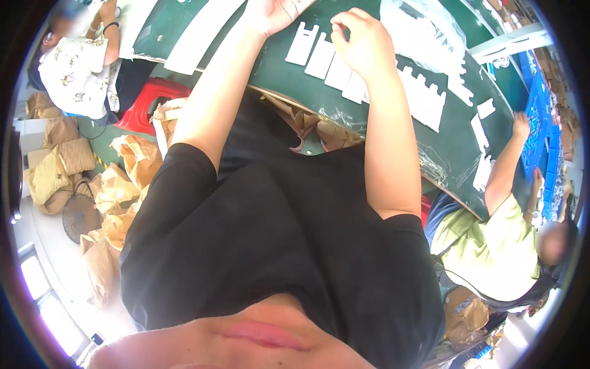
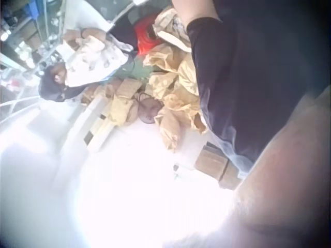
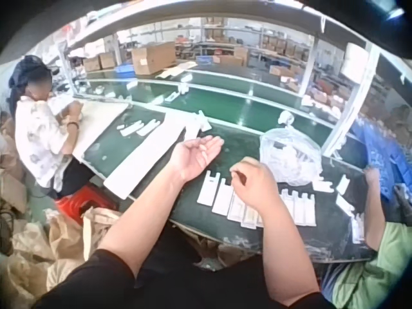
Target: Assembling small electronic components and stickers on a factory production floor.
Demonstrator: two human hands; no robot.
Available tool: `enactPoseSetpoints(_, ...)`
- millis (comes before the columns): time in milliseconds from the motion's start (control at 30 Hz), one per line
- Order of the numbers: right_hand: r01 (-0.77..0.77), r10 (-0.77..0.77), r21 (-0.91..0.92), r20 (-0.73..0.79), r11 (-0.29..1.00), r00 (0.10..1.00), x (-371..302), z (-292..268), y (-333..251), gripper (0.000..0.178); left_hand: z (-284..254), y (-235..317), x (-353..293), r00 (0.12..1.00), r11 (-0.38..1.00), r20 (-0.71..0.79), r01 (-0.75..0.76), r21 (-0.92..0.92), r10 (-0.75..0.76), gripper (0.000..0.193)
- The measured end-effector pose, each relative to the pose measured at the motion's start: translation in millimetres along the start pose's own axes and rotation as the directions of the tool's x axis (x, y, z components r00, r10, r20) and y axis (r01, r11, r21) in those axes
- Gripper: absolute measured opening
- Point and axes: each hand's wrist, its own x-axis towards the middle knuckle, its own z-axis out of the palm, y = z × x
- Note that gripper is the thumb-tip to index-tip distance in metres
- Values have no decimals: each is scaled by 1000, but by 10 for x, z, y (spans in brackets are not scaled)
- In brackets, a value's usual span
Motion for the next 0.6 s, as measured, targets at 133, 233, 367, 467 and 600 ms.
enactPoseSetpoints(133, 31, -27, 48, -76, 998, 997, 43, -45, -212, 11, -13, 140, -114, 995, 999, 104, -7, -35, 10, 51)
enactPoseSetpoints(233, 72, -50, 173, -129, 982, 990, 160, -81, -259, 16, 35, 119, -108, 998, 999, 50, 41, -35, -39, 56)
enactPoseSetpoints(367, 9, -4, 103, -48, 995, 999, 511, -125, -512, 20, 56, 153, -144, 989, 993, 104, 109, -42, -104, 67)
enactPoseSetpoints(467, 81, -80, 47, -28, 996, 996, 671, 32, -309, 25, 134, 127, -114, 918, 950, 261, 313, -13, -299, 71)
enactPoseSetpoints(600, 27, -25, -7, 181, 1000, 983, 768, 243, -298, 28, -104, 188, 9, 728, 851, 568, 517, -88, -383, 74)
